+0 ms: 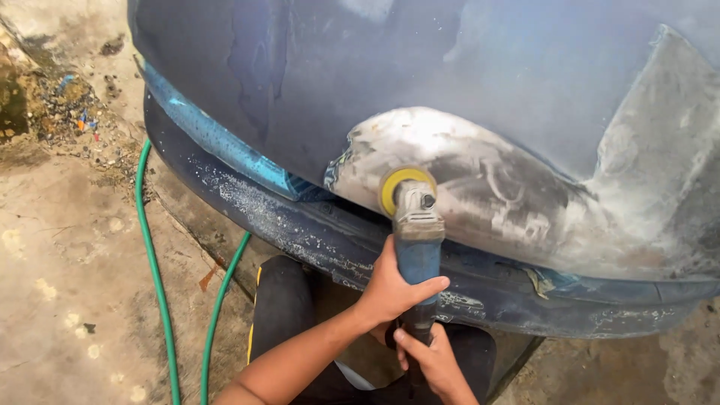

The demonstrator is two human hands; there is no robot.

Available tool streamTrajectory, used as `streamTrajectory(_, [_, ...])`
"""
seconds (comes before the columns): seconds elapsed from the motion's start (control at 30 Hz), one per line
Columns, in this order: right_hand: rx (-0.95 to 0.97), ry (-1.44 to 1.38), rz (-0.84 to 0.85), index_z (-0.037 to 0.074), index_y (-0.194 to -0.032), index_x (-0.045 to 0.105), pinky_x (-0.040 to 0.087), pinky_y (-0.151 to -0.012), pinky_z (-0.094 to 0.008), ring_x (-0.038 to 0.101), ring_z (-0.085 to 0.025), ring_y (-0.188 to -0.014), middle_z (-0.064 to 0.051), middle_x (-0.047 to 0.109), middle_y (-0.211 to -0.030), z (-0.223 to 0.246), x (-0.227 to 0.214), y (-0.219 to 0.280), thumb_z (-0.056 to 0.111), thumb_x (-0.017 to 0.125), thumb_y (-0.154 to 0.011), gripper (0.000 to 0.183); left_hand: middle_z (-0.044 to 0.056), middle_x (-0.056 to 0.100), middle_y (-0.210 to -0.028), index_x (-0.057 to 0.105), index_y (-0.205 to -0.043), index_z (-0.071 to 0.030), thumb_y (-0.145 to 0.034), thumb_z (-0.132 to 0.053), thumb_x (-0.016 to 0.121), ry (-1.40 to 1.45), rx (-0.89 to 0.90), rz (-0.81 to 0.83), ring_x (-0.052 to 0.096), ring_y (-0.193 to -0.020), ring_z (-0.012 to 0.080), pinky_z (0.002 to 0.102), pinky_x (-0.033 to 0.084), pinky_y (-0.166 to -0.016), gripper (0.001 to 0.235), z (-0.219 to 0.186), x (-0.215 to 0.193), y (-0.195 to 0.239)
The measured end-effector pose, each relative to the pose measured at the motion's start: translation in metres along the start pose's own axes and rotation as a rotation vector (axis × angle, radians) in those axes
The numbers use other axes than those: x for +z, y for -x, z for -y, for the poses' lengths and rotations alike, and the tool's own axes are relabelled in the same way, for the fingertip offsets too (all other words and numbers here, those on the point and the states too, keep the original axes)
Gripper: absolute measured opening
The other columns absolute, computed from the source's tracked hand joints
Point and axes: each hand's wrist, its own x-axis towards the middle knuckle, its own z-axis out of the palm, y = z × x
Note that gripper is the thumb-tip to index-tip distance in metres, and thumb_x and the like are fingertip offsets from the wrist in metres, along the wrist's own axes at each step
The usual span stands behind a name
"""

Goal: Using a power angle grinder with a sanding disc to strip paint and filler from a car hood.

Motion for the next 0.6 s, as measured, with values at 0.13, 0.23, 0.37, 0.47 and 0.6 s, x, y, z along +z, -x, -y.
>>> streamTrajectory(0.13, [-0.048,0.12,-0.057,0.002,-0.047,0.064,0.052,-0.057,-0.035,0.059,-0.019,-0.042,-0.01,0.061,-0.043,0.011,0.007,0.012,0.023,0.073,-0.09,0.049,0.008,0.056,-0.132,0.04,-0.146,-0.014,-0.064,-0.052,0.079,-0.038,-0.001,0.071,0.063,-0.118,0.025,0.041,0.058,-0.09,0.098,0.009,0.015,0.009])
streamTrajectory(0.23, [-0.024,0.037,-0.145,-0.006,-0.064,0.067,0.057,-0.052,-0.039,0.063,-0.025,-0.045,-0.019,0.067,-0.054,0.008,0.009,0.019,0.019,0.073,-0.09,0.036,0.01,0.053,-0.138,0.036,-0.149,-0.014,-0.063,-0.056,0.078,-0.063,0.038,0.066,0.059,-0.123,0.0277,0.045,0.055,-0.092,0.104,0.005,0.017,0.019])
streamTrajectory(0.37, [0.003,0.186,-0.18,-0.002,-0.057,0.064,0.048,-0.054,-0.039,0.054,-0.024,-0.041,-0.016,0.058,-0.046,0.03,0.028,0.019,0.026,0.071,-0.092,0.046,0.011,0.048,-0.141,0.024,-0.154,-0.011,-0.06,-0.058,0.076,-0.111,0.033,0.057,0.058,-0.123,0.0302,0.046,0.055,-0.092,0.117,-0.004,0.009,0.025])
streamTrajectory(0.47, [-0.024,0.291,-0.205,0.002,-0.056,0.059,0.046,-0.054,-0.038,0.05,-0.022,-0.041,-0.013,0.055,-0.045,0.032,0.051,0.013,0.028,0.071,-0.093,0.046,0.013,0.05,-0.14,0.023,-0.154,-0.011,-0.06,-0.057,0.078,-0.093,0.047,0.011,0.059,-0.122,0.0314,0.046,0.057,-0.09,0.118,0.004,-0.011,0.021])
streamTrajectory(0.6, [-0.046,0.39,-0.249,0.005,-0.059,0.053,0.046,-0.051,-0.036,0.049,-0.02,-0.04,-0.011,0.054,-0.046,0.035,0.083,0.001,0.025,0.072,-0.093,0.044,0.012,0.055,-0.127,0.034,-0.146,-0.011,-0.065,-0.046,0.08,-0.053,0.071,-0.037,0.064,-0.105,0.0284,0.043,0.059,-0.078,0.1,0.021,-0.037,0.0])
